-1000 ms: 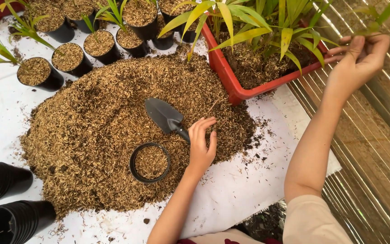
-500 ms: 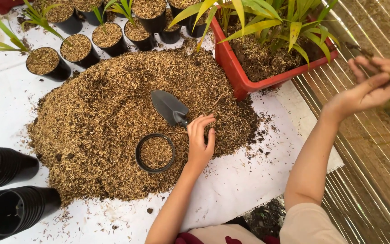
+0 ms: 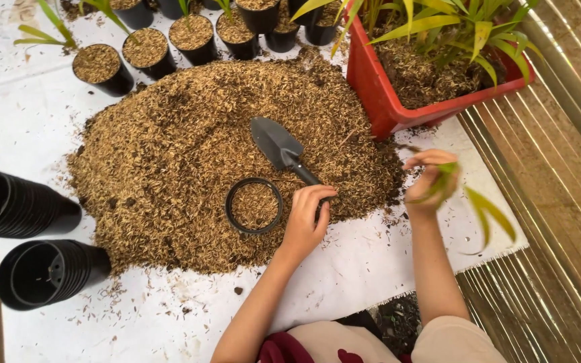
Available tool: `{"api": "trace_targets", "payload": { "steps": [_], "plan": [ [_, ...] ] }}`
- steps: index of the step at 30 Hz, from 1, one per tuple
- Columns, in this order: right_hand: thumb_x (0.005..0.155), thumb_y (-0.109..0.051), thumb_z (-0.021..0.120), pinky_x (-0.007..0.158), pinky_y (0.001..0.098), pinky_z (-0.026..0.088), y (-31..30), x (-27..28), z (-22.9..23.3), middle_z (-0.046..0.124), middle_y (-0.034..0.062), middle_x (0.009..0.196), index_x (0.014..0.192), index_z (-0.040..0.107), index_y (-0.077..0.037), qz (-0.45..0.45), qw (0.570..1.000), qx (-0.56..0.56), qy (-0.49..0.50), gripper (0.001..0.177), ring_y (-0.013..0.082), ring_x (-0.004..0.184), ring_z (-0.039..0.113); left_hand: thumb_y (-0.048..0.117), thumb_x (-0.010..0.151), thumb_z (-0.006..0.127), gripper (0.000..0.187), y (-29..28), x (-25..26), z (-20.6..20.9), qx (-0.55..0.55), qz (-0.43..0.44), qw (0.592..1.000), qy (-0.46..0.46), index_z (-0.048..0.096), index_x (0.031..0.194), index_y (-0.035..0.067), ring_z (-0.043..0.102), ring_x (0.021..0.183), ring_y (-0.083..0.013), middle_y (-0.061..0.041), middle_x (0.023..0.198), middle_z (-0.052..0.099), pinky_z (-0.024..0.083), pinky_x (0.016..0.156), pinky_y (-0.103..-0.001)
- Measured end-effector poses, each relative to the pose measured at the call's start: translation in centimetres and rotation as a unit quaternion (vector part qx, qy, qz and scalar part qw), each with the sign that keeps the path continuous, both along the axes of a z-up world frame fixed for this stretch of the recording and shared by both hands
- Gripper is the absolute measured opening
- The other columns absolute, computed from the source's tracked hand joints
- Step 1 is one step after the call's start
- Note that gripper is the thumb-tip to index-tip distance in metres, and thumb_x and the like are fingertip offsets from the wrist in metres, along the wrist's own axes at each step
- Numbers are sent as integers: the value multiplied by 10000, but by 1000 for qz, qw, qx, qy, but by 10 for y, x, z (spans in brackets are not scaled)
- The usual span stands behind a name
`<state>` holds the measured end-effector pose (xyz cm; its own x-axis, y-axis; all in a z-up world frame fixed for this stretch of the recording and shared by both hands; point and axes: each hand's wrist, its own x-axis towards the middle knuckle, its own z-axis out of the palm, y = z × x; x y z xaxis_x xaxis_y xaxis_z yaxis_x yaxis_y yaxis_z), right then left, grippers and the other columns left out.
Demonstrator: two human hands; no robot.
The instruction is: The person places a small plant into a black plastic pot and uses a hand trowel to scoop soil from a pile on the table, filling the pot around the plant's base. The person continues to add soil and gently press it down to secure the plant.
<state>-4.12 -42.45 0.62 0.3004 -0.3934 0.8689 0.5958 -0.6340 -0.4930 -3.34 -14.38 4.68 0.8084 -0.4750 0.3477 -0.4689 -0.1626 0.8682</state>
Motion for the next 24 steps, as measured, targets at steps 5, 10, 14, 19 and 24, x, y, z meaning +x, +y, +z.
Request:
{"api": "trace_targets", "payload": {
  "steps": [5,10,14,19,24],
  "plan": [
    [1090,-78,428,516,288,585,45,30,-24,617,169,928,1009,569,17,133,990,-40,24,189,214,640,634,32,995,516,234,17,-9,-3,-12,-2,999,-30,641,1170,126,578,1077,-257,-49,1125,635,477,962,-408],
    [1058,-1,496,566,293,534,87,40,10,620,95,917,1056,629,-11,113,977,-125,133,133,202,627,587,7,985,512,252,38,-17,20,-24,-13,999,-34,665,1152,116,623,1005,-242,-50,1092,657,518,906,-376],
    [1070,-66,584,509,329,549,114,51,33,643,91,848,1068,694,-11,4,941,-221,255,123,230,567,614,9,994,497,243,55,-17,36,-37,-3,998,-59,671,1138,100,645,936,-237,-51,1047,664,547,857,-367],
    [1082,-155,614,531,352,588,120,70,42,692,128,899,1120,740,10,-72,849,-261,453,212,258,655,705,13,996,515,215,80,-22,40,-82,-2,991,-101,688,1104,85,665,869,-249,-70,986,687,569,799,-359],
    [1047,-79,650,619,446,641,151,57,86,619,228,1124,1296,643,86,-59,853,-225,467,299,377,828,732,126,953,573,220,106,-20,-18,-104,77,980,-153,737,1100,113,672,866,-230,-39,988,735,561,788,-352]
  ]
}}
